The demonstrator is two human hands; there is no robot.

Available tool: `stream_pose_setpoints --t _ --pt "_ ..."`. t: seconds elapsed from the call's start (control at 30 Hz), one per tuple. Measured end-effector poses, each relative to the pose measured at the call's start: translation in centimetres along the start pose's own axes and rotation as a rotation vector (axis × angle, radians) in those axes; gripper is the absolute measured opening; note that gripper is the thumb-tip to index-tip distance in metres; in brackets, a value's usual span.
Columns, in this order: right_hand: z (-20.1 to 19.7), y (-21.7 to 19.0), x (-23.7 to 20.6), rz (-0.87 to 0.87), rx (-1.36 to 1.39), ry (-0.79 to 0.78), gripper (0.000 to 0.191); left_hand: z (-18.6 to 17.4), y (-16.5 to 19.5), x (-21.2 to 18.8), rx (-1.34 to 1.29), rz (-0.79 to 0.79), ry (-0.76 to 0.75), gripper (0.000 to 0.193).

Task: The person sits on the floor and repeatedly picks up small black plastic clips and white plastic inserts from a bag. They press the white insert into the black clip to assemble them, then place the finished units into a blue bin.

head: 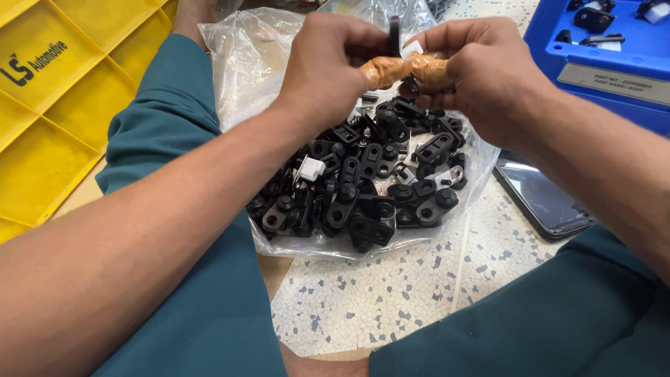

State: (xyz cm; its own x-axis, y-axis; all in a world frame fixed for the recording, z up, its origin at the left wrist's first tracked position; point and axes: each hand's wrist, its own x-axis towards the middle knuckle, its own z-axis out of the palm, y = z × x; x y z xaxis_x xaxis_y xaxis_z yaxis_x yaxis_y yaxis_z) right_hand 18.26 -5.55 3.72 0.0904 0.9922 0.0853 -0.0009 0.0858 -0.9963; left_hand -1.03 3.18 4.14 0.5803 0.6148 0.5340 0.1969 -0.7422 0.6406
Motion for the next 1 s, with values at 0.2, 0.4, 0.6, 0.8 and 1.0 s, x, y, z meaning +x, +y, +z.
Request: stream_pose_setpoints --t 0.2,0.4,0.6,0.8,1.0 --pt "0.2 0.2 0.3 0.313 0.169 -0.012 0.032 -0.1 0.6 -1.1 0.318 0.362 0.023 0.026" --pt "0.2 0.4 -0.3 0.056 -0.022 0.149 0.02 0.1 1.1 -0.1 -0.701 -0.606 -0.068 0.022" --pt "0.7 0.5 -0.4 -0.408 -0.577 0.177 0.021 1.1 0.6 -0.1 -1.184 -1.042 -0.017 0.02" --pt "1.9 0.1 -0.1 -0.028 -0.268 0.361 0.021 1.9 0.1 -0.2 -0.479 -0.546 -0.036 0.03" --pt "1.2 0.2 -0.9 -0.154 -0.188 0.217 0.023 1.9 -0.1 -0.5 -0.781 -0.665 0.014 0.038"
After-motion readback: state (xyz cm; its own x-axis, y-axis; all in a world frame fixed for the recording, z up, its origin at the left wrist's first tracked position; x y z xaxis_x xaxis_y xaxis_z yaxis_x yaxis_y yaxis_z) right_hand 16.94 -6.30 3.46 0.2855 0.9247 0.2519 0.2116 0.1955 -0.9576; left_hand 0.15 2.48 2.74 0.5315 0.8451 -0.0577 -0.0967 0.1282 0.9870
